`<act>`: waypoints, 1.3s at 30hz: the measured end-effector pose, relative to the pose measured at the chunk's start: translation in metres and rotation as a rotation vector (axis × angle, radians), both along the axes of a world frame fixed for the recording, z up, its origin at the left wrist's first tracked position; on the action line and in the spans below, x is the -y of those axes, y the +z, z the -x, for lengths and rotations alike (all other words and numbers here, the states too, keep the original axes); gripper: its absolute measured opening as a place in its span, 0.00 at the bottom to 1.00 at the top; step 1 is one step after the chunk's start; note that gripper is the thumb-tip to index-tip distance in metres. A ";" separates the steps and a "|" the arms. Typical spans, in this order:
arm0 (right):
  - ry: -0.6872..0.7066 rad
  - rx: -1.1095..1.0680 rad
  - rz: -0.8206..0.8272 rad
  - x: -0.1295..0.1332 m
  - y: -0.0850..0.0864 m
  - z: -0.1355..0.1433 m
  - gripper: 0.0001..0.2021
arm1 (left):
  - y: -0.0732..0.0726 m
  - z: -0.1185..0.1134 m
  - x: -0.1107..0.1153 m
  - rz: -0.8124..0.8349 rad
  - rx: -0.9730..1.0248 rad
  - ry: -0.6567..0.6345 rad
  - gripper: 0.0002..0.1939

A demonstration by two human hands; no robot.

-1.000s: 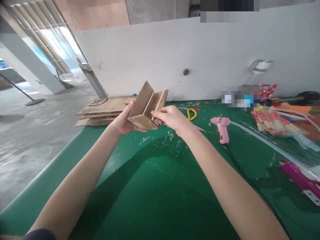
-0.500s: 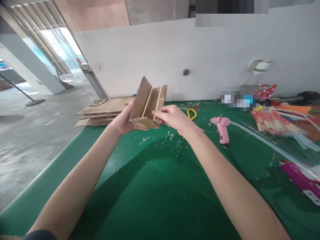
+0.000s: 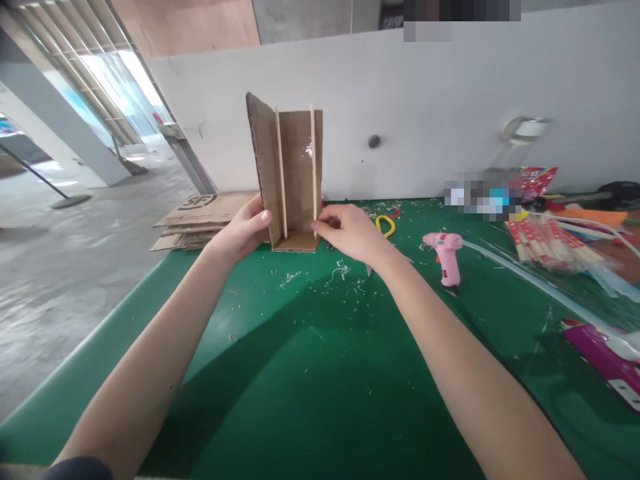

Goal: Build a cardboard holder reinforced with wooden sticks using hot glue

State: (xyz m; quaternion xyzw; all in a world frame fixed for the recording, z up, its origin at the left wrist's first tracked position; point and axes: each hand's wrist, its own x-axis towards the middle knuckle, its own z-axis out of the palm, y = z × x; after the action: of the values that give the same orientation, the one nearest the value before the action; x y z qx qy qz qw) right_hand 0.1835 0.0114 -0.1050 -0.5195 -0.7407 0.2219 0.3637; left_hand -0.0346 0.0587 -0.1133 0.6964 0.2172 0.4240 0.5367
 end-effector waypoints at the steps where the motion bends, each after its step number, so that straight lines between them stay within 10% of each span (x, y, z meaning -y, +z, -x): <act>1: -0.004 0.012 -0.004 -0.001 -0.001 0.000 0.14 | 0.001 -0.001 0.000 -0.029 0.000 0.006 0.32; 15: -0.111 0.294 -0.030 -0.003 0.007 -0.019 0.15 | -0.002 -0.005 -0.002 -0.172 -0.071 0.073 0.30; 24: -0.172 0.716 0.385 -0.019 -0.013 -0.064 0.07 | -0.024 -0.005 -0.016 -0.136 -0.175 0.191 0.38; 33: 0.020 0.844 0.312 0.003 -0.053 0.003 0.05 | -0.029 -0.001 -0.022 -0.132 -0.203 0.278 0.38; 39: 0.166 0.870 0.420 0.025 -0.046 0.020 0.13 | -0.031 0.000 -0.026 -0.152 -0.203 0.279 0.36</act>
State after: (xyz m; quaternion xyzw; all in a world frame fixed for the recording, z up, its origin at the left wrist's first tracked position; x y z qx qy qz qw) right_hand 0.1631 -0.0136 -0.1514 -0.5653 -0.8021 0.1572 -0.1113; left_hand -0.0344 0.0842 -0.1442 0.7373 0.3321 0.4369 0.3938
